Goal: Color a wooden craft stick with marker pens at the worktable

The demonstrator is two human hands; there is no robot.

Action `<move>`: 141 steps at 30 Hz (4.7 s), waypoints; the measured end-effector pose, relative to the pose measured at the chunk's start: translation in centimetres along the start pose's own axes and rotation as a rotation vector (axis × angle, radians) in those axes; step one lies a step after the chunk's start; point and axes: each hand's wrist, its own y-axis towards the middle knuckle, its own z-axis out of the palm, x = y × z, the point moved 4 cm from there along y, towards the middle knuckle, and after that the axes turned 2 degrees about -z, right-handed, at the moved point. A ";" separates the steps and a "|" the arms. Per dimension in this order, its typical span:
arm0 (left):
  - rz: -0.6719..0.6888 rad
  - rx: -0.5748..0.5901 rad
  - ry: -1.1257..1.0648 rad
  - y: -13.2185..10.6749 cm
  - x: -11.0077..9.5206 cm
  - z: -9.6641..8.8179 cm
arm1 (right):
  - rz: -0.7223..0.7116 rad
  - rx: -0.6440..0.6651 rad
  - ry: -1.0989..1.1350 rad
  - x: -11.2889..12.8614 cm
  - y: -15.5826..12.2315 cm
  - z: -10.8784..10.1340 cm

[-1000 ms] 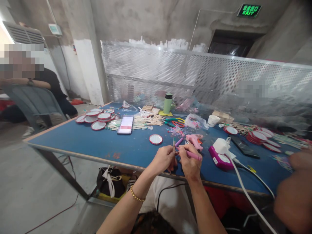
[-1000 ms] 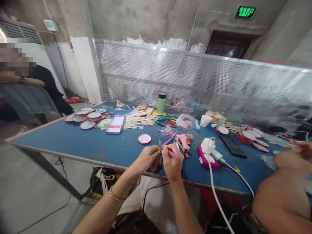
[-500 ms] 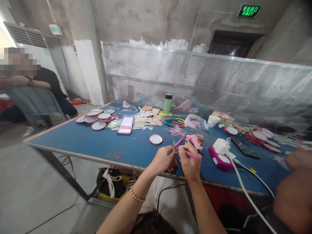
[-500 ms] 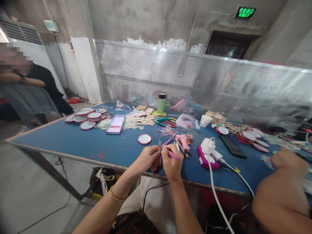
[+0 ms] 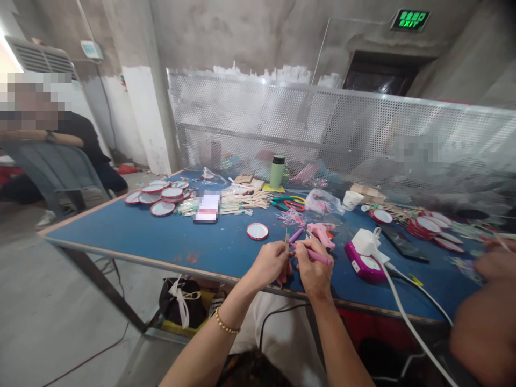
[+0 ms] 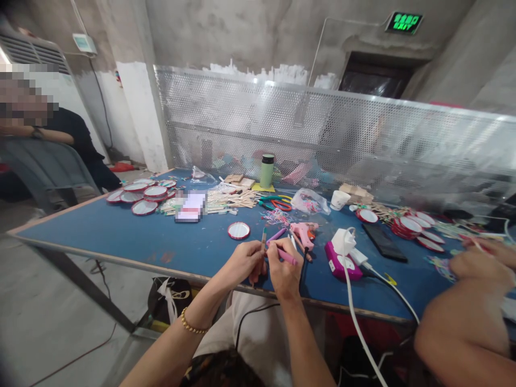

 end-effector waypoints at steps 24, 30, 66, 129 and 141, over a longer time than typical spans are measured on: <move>0.033 -0.004 0.035 0.0 0.2 0.0 | -0.057 0.016 0.021 0.4 -0.1 0.1; 0.039 -0.010 0.042 0.2 0.3 -0.1 | -0.110 0.020 -0.015 0.7 0.2 0.0; 0.018 -0.008 0.015 0.1 0.3 0.0 | -0.100 0.022 -0.015 0.8 0.0 0.1; 0.014 -0.012 0.011 0.0 0.2 0.0 | -0.051 -0.002 -0.004 0.4 -0.1 0.0; 0.039 -0.014 0.027 0.1 0.4 -0.1 | -0.107 0.003 -0.033 0.5 0.0 0.0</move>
